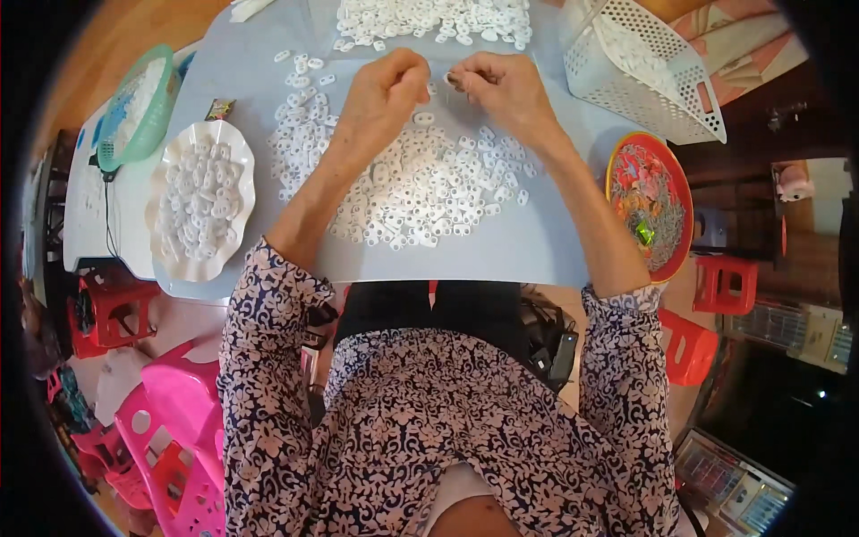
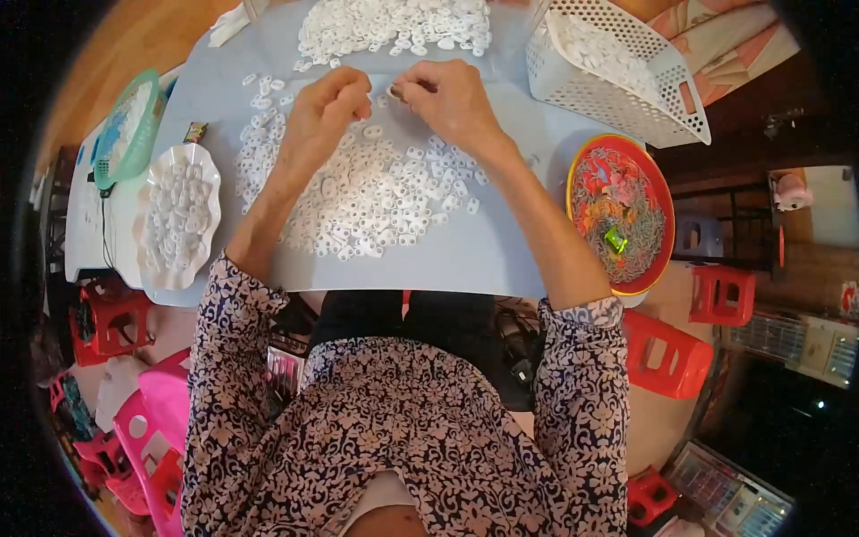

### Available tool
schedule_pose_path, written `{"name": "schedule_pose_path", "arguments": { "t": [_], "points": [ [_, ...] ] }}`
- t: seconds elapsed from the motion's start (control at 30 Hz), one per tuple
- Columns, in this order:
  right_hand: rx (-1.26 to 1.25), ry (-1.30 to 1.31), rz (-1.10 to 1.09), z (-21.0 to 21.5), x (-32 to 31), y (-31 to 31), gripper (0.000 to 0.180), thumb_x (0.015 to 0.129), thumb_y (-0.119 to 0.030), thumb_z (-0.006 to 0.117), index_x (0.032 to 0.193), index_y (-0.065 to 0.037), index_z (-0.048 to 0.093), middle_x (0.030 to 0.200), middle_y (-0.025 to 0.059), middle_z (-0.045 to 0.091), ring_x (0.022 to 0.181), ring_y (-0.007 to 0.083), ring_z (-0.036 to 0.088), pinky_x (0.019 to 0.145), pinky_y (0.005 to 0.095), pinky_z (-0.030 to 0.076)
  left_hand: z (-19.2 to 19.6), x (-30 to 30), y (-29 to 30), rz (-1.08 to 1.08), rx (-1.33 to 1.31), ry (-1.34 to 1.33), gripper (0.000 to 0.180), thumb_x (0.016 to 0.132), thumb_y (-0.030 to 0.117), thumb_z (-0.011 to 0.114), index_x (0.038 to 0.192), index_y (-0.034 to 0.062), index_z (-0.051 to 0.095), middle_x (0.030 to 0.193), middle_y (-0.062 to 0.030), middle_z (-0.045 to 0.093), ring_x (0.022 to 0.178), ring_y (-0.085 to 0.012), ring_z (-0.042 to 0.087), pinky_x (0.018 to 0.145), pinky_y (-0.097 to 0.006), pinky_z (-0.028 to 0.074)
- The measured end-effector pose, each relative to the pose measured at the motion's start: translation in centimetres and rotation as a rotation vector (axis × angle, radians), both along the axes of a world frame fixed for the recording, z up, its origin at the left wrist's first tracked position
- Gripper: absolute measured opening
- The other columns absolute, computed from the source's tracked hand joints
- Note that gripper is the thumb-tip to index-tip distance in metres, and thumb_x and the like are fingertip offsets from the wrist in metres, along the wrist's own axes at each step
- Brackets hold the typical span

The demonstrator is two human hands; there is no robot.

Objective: Assembling small white plastic components by hand at a table.

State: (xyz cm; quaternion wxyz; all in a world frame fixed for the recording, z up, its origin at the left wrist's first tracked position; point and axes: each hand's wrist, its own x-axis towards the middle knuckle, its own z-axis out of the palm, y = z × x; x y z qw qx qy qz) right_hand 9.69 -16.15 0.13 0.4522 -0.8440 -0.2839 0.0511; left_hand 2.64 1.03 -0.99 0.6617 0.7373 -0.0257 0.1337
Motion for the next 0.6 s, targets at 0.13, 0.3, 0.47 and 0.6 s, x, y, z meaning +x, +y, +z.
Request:
{"name": "schedule_pose_path", "arguments": {
  "t": [0.13,0.3,0.47,0.6],
  "points": [
    [0.035,0.052,0.047,0.8,-0.4,0.2,0.013,0.086,-0.010,0.061,0.091,0.001,0.069,0.071,0.0000,0.063,0.061,0.0052,0.051,0.054,0.0207,0.042,-0.6,-0.1,-0.3,-0.099,0.072,0.038,0.018,0.089,0.016,0.048,0.084,0.0009,0.057,0.068,-0.0020,0.057,0.061,-0.0074,0.047,0.055,-0.023,0.039],
    [0.108,0.080,0.058,0.8,-0.7,0.3,0.014,0.084,-0.011,0.061,0.084,0.000,0.070,0.062,0.0020,0.061,0.056,0.0059,0.051,0.051,0.0233,0.041,-1.2,0.3,-0.1,-0.140,0.077,0.024,0.019,0.089,0.017,0.048,0.082,0.0016,0.057,0.067,-0.0017,0.056,0.062,-0.0066,0.048,0.054,-0.023,0.038],
    [0.256,0.204,0.037,1.0,-0.9,0.0,0.016,0.087,-0.014,0.061,0.083,-0.001,0.070,0.064,-0.0007,0.060,0.057,0.0045,0.050,0.050,0.0214,0.039,-0.3,0.1,0.1,-0.180,0.047,0.098,0.018,0.092,0.016,0.049,0.088,0.0010,0.058,0.071,-0.0009,0.058,0.069,-0.0082,0.053,0.066,-0.023,0.043],
    [0.240,0.204,0.051,1.2,-1.1,-0.2,0.016,0.088,-0.014,0.061,0.088,0.000,0.069,0.068,0.0001,0.062,0.060,0.0045,0.051,0.054,0.0195,0.041,-0.3,0.1,-0.1,-0.157,0.038,0.065,0.019,0.091,0.017,0.050,0.085,0.0014,0.058,0.068,-0.0010,0.057,0.065,-0.0073,0.051,0.060,-0.023,0.041]
  ]
}}
